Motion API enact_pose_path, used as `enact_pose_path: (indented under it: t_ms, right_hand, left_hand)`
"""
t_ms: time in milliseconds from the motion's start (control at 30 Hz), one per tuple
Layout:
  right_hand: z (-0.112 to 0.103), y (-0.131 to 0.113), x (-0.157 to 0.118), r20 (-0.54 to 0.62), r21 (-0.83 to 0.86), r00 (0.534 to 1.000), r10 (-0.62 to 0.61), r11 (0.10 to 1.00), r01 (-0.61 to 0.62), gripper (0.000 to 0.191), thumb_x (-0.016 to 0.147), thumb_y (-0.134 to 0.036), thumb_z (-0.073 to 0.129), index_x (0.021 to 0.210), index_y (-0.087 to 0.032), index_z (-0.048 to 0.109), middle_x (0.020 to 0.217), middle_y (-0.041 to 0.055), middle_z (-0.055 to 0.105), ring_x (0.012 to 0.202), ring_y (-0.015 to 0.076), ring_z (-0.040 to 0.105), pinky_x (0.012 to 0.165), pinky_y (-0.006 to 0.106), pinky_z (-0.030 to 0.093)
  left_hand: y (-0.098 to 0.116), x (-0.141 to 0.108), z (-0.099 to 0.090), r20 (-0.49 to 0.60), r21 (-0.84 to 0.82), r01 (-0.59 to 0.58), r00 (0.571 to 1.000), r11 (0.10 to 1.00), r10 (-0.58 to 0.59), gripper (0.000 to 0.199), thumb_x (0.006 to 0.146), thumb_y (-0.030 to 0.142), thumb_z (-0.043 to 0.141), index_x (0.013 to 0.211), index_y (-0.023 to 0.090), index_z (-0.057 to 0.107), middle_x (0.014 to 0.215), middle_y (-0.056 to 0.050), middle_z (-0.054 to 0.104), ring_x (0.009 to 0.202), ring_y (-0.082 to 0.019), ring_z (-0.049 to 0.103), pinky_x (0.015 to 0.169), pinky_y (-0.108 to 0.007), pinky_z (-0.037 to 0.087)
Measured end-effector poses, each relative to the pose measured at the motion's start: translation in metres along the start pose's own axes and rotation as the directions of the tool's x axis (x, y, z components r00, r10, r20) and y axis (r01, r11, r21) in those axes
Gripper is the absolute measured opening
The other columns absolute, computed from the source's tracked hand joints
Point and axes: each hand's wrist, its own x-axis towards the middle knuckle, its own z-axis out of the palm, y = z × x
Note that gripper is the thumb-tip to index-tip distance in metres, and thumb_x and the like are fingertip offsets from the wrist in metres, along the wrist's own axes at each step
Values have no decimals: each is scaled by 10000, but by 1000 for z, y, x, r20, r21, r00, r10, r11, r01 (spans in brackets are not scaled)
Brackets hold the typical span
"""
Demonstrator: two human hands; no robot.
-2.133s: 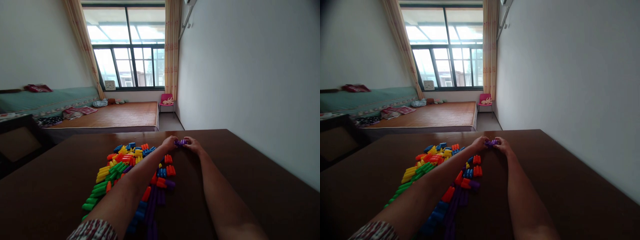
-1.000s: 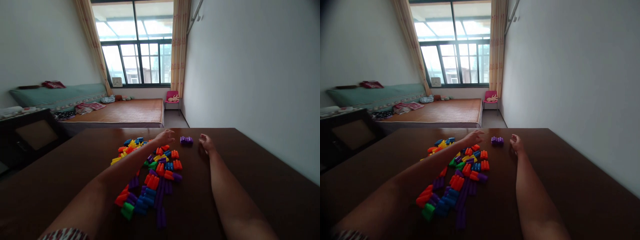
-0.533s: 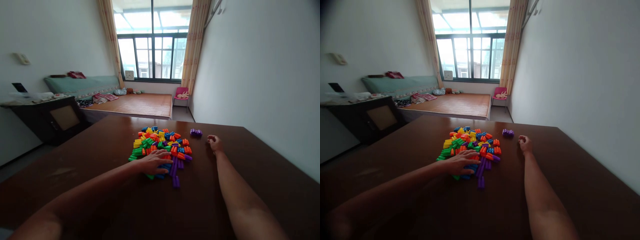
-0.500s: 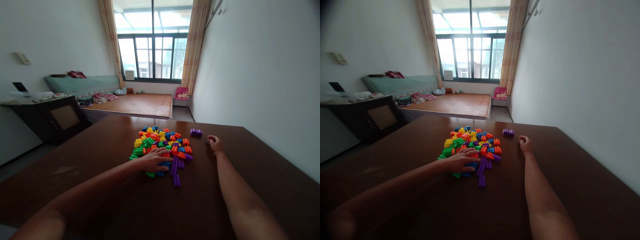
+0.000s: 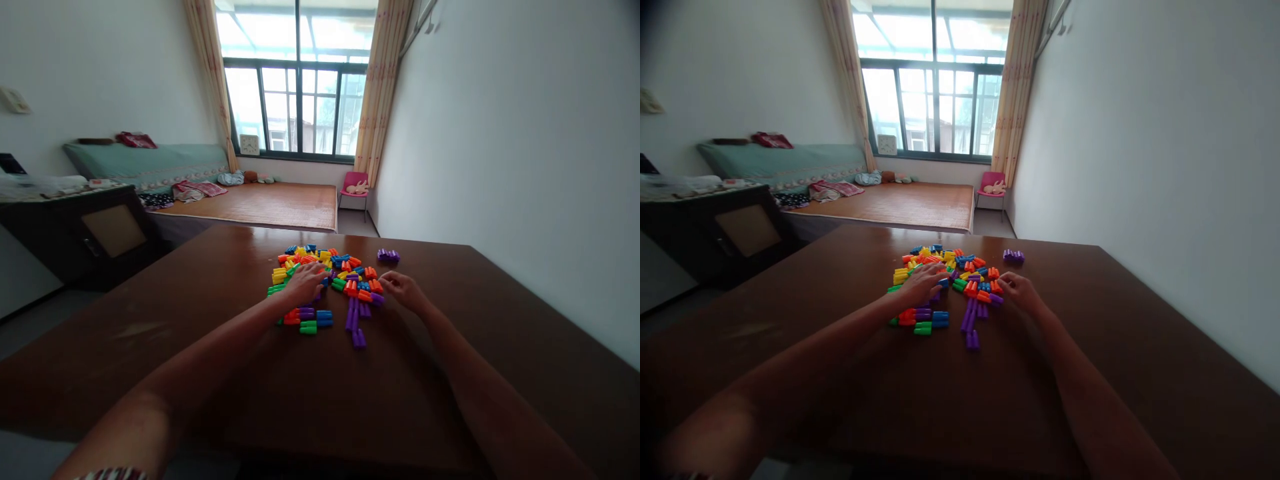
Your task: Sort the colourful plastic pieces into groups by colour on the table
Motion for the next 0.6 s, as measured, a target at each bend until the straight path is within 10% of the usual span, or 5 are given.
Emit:
enact_pose_path:
  t_ms: [167, 600]
  right_hand:
    - [14, -13, -9, 140, -108, 989, -55, 992, 71, 253, 699, -413, 699, 865, -222, 713, 880, 41, 698, 751, 187, 618, 722, 292, 495]
    - [26, -3, -21, -78, -157, 996, -44, 987, 32, 289, 850, -401, 506, 968, -214, 692, 987, 66, 705, 866, 218, 625, 821, 333, 473]
  left_hand:
    - [54, -2, 6, 181, -248, -308, 917, 919, 356, 325, 833, 328, 610, 1154, 290, 643, 1195, -38, 618, 1110, -222, 552, 976, -304, 401]
    - [53, -19, 6, 250, -303, -271, 902, 913, 351, 259, 747, 90, 540, 947, 213, 649, 1194, -35, 580, 1081, -177, 559, 960, -249, 417]
